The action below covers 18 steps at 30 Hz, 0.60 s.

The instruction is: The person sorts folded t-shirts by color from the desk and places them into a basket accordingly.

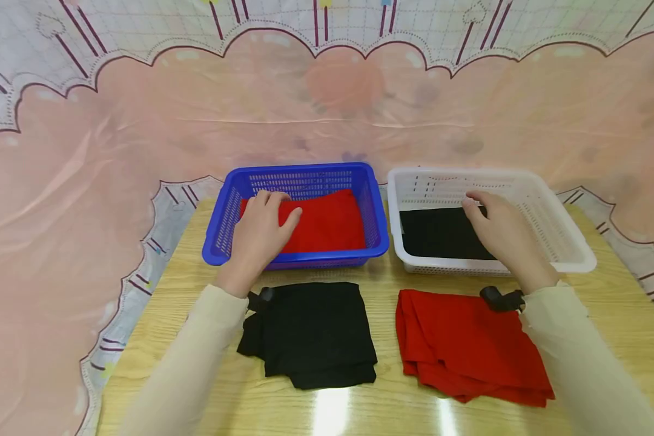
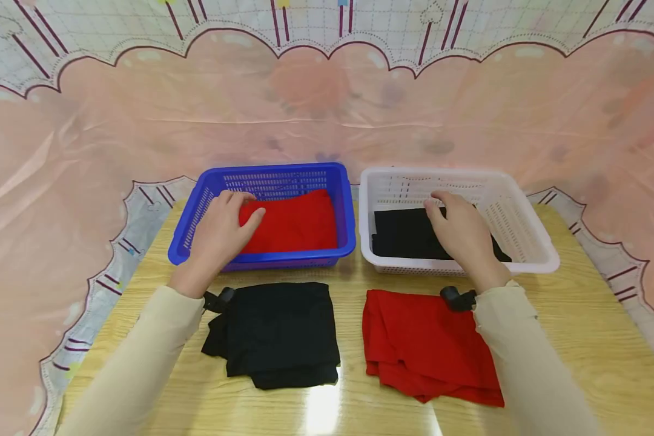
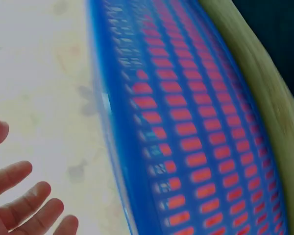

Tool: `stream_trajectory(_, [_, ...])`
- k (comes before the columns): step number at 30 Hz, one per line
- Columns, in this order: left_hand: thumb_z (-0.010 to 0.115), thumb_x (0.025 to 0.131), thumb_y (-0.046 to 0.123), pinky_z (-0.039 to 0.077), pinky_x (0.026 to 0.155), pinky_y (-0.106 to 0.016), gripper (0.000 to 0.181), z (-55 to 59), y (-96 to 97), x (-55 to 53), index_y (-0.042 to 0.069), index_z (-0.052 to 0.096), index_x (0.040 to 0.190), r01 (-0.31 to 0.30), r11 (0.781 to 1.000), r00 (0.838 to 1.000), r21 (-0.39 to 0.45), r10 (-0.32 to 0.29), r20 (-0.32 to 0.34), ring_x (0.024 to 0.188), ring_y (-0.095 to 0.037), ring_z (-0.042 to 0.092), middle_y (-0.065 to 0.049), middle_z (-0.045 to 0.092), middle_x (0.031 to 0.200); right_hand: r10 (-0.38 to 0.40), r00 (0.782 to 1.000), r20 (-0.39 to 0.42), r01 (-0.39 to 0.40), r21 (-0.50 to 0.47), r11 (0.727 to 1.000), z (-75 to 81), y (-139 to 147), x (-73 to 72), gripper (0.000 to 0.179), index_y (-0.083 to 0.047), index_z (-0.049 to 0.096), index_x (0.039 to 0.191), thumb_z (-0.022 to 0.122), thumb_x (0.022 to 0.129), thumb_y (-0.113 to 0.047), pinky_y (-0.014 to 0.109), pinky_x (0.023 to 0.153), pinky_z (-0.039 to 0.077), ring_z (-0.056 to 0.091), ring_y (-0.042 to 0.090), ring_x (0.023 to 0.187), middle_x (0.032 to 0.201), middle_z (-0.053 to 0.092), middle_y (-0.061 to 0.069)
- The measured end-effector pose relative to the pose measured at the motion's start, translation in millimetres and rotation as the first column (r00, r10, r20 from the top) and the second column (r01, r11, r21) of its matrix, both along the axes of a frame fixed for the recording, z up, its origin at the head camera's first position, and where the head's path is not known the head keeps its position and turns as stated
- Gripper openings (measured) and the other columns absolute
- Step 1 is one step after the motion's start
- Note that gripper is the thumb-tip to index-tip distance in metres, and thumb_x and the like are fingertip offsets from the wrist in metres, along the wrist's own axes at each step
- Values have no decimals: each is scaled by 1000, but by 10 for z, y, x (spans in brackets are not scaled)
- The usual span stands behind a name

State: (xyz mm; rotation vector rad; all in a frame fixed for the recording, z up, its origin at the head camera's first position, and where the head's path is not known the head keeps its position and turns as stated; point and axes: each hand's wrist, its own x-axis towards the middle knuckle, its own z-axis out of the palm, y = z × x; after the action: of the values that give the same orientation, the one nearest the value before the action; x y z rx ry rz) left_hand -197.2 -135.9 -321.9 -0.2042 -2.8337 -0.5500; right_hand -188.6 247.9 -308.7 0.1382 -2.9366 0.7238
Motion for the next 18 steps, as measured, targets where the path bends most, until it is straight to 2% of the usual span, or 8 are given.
stream_trajectory(4, [47,88,45,48,70,-36,40,-6,-13,157,16,52,115,0,988,999,153,7,-40,90,-18,48,-2,52,103,-23,998,-60,15,-136,991,-61,-82,123,54,-11,46,129,33,92,-49,53,89,32,42,37,113,126,48,17])
stream_trajectory(8, [46,88,46,46,64,-32,38,-19,-77,279,17,52,113,-10,969,999,248,21,-44,82,-14,52,2,54,96,-36,998,-58,21,-247,969,-109,-183,223,50,-15,49,127,37,92,-48,52,87,35,46,34,110,125,50,14])
stream_trajectory(15, [45,87,51,49,68,-35,49,-62,-145,455,20,44,125,-24,925,1000,380,18,19,88,-13,55,4,55,102,-57,995,-82,25,-347,938,-121,-254,352,49,-17,50,126,40,90,-49,50,89,36,49,32,110,124,51,12])
stream_trajectory(18, [45,87,51,49,70,-35,49,-103,-162,537,22,45,126,-32,905,999,424,15,43,90,-13,56,4,56,105,-74,992,-102,30,-378,925,-149,-266,404,45,-19,52,124,42,90,-47,48,88,37,50,28,108,122,53,8])
